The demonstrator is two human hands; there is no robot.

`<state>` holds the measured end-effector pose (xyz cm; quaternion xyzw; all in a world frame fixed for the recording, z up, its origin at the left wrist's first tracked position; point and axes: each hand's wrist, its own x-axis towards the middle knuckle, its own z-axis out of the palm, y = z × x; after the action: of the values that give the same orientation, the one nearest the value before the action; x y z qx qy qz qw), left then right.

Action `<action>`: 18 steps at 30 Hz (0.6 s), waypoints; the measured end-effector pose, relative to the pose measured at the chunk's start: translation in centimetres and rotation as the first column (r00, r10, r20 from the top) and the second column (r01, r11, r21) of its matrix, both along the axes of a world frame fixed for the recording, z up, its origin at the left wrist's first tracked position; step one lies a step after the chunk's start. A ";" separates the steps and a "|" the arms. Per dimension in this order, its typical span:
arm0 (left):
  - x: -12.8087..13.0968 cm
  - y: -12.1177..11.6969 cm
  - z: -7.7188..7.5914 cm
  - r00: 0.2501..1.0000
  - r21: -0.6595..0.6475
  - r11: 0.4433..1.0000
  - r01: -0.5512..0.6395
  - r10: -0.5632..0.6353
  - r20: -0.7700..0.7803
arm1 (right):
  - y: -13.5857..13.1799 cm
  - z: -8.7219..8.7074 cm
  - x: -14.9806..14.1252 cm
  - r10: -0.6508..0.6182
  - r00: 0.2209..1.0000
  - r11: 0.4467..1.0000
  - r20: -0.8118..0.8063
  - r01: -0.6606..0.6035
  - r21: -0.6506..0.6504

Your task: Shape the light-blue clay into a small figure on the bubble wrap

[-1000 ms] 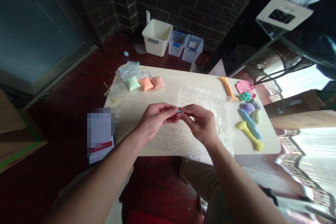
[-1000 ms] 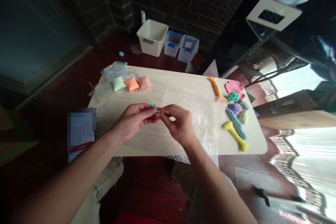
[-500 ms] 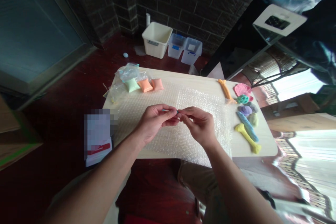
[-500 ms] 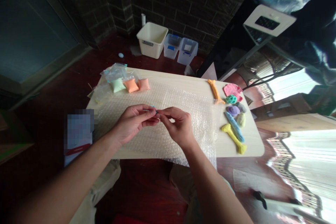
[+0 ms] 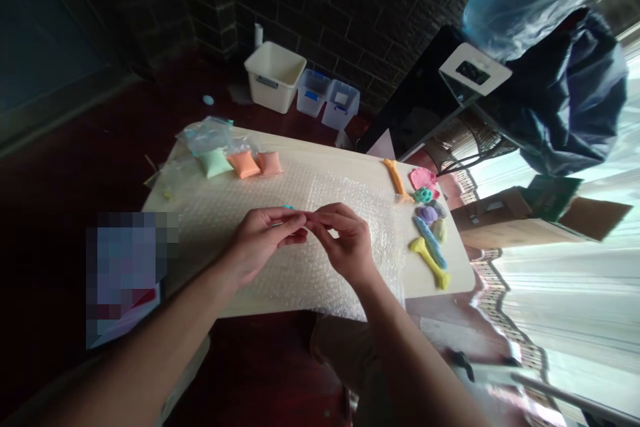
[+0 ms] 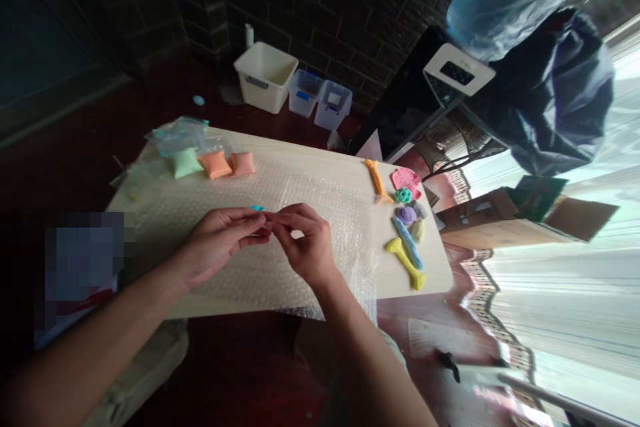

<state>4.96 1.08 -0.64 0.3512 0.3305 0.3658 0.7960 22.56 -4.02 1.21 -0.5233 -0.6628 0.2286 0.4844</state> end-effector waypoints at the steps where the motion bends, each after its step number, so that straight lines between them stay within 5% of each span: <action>1: 0.0 0.0 0.1 1.000 -0.014 1.000 0.009 -0.009 0.013 | 0.0 0.0 0.0 -0.004 1.000 1.000 -0.019 0.004 0.005; 9: -0.1 -0.1 0.5 0.996 -0.133 0.991 0.013 -0.001 0.090 | 0.2 -0.3 -0.3 0.013 0.986 1.000 -0.167 -0.011 0.017; 18: -0.1 0.0 0.5 0.996 -0.103 0.994 0.043 -0.034 0.084 | -0.1 0.0 -0.4 0.005 0.996 1.000 -0.087 -0.006 -0.012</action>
<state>4.85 1.05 -0.10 0.3002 0.3093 0.3467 0.8331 22.18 -4.10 1.17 -0.5141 -0.6411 0.2565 0.5089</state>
